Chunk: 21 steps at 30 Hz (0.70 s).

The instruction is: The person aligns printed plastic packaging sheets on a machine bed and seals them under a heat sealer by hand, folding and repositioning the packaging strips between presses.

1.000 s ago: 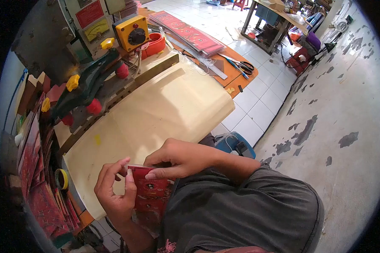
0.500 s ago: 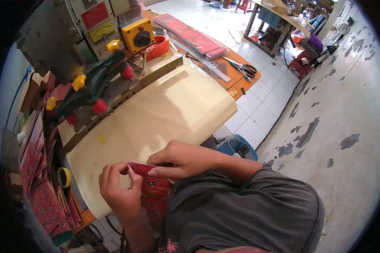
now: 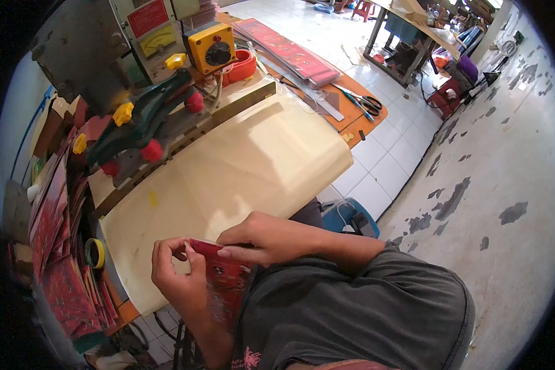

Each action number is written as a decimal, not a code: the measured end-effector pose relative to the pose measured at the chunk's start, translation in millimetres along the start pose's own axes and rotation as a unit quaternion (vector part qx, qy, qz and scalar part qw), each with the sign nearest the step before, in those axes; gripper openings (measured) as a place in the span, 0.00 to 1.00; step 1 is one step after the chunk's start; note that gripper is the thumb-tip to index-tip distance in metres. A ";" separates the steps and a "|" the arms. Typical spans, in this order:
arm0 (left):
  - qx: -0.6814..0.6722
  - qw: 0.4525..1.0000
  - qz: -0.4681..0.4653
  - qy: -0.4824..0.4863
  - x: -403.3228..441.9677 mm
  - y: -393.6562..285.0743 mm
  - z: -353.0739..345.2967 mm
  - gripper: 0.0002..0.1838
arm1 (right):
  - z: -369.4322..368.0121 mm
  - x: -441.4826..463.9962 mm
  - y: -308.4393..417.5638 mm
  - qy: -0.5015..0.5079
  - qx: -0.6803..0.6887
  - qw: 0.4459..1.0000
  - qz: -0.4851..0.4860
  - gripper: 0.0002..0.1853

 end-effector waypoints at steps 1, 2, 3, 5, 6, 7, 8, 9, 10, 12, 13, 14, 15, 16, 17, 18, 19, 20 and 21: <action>-0.021 1.000 0.008 0.003 -0.1 0.6 0.8 0.05 | 0.0 -0.9 -1.0 -0.003 0.012 1.000 -0.003 0.15; -0.021 1.000 0.009 0.000 -0.4 0.4 2.7 0.05 | -0.3 -1.6 -2.1 -0.006 0.025 1.000 -0.005 0.15; -0.016 1.000 0.006 0.017 -0.8 -0.1 1.8 0.07 | -2.0 -2.0 -2.8 -0.003 0.024 1.000 -0.004 0.15; -0.010 1.000 0.005 0.029 -0.7 -0.7 3.3 0.09 | -2.9 -2.5 -4.8 -0.008 0.012 1.000 0.002 0.16; -0.016 0.999 0.000 0.040 0.4 -2.4 2.7 0.09 | -3.7 -2.6 -5.6 -0.004 0.010 1.000 0.004 0.16; -0.022 0.998 -0.006 0.051 1.1 -3.7 1.8 0.08 | -4.3 -2.9 -6.6 0.000 0.007 1.000 0.004 0.16; -0.023 0.999 -0.006 0.048 1.8 -3.1 3.3 0.08 | -4.4 -3.0 -7.1 0.003 0.004 1.000 0.003 0.16; -0.026 0.998 -0.008 0.057 2.2 -2.9 2.8 0.09 | -3.8 -2.9 -5.6 0.004 0.002 1.000 0.004 0.16; -0.030 0.997 -0.011 0.065 2.5 -2.8 1.8 0.09 | -4.7 -2.7 -5.6 0.016 0.023 1.000 -0.011 0.15; -0.004 0.998 -0.030 0.063 2.5 -4.3 1.6 0.08 | -5.5 -2.5 -2.9 0.029 0.041 0.998 -0.026 0.15; 0.024 0.997 -0.047 0.063 1.8 -6.4 1.0 0.07 | -6.3 -2.4 -2.8 0.033 0.039 0.998 -0.039 0.15; 0.024 0.997 -0.047 0.062 0.1 -4.0 -1.0 0.07 | -7.6 -2.5 -3.9 0.038 0.036 0.997 -0.052 0.15; 0.062 0.995 -0.056 0.047 -2.4 -1.6 -2.5 0.09 | -8.6 -2.1 -3.9 0.039 0.036 0.997 -0.051 0.15; 0.101 0.992 -0.064 0.033 -4.3 -0.4 -3.4 0.10 | -7.5 -0.9 -2.1 0.027 0.025 0.999 -0.037 0.14; 0.101 0.992 -0.064 0.031 -5.3 -0.1 -5.3 0.10 | -6.4 0.3 -0.3 0.016 0.013 1.000 -0.023 0.14; 0.114 0.992 -0.059 0.013 -5.7 -0.1 -4.5 0.09 | -8.2 1.2 -0.9 0.016 0.012 1.000 -0.022 0.14; 0.127 0.990 -0.054 -0.006 -5.7 0.5 -2.9 0.09 | -7.9 2.3 0.1 0.002 0.004 1.000 -0.011 0.14; 0.126 0.990 -0.054 -0.008 -6.2 1.3 -3.1 0.09 | -6.8 2.8 1.8 -0.011 -0.003 1.000 0.000 0.14; 0.129 0.990 -0.046 -0.010 -7.0 4.1 -2.6 0.11 | -6.9 3.2 2.5 -0.010 -0.005 1.000 0.001 0.14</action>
Point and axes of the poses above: each hand's wrist, its own x-axis towards the middle knuckle, its own z-axis out of the back of the hand, y = z × x, the point moved 9 cm from there along x, towards the middle knuckle, and after that the axes turned 13 degrees about -x, right-handed, at the moved point
